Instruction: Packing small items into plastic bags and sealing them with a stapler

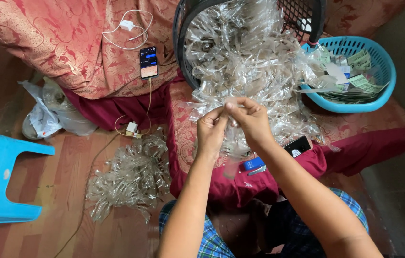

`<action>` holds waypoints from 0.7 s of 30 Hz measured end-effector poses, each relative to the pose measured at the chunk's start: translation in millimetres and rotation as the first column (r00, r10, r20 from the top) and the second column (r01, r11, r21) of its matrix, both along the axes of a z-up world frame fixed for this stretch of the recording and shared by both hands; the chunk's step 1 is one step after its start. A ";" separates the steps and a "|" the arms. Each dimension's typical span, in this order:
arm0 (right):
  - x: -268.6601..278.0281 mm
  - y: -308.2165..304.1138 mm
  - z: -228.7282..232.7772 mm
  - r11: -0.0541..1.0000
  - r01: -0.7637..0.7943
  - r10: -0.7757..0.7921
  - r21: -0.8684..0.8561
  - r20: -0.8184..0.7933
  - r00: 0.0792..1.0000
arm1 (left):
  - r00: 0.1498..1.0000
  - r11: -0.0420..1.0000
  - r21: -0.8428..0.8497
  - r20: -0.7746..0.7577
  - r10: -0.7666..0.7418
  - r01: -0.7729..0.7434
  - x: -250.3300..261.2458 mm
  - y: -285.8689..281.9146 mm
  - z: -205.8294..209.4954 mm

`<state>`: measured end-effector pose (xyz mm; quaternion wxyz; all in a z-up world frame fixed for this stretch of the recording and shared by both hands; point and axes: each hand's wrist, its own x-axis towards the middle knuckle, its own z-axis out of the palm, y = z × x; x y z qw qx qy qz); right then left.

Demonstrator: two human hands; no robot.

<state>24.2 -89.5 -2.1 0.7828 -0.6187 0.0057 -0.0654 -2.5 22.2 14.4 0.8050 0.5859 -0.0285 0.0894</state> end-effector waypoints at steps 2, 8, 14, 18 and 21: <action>3.5 0.7 2.5 0.996 0.031 -0.030 0.083 -0.018 0.999 | 1.000 0.999 0.035 0.018 -0.001 0.001 -6.7 0.8 9.9; -2.2 4.9 15.0 0.979 0.171 -0.164 0.115 -0.068 0.984 | 0.998 0.994 0.107 0.062 -0.021 0.014 -4.5 -3.0 5.3; -7.1 0.7 9.2 0.985 0.171 -0.172 0.016 0.034 0.985 | 0.994 0.981 0.193 0.107 0.007 -0.027 -3.2 -8.6 -3.4; -5.2 -13.0 -5.9 0.988 0.155 -0.150 -0.008 0.214 0.965 | 0.983 0.982 0.185 0.185 0.008 -0.043 -2.5 -9.7 -1.3; -10.5 -29.7 14.7 0.980 0.197 -0.188 -0.008 0.264 0.946 | 0.975 0.968 0.241 0.221 0.015 -0.069 1.8 -13.0 -10.9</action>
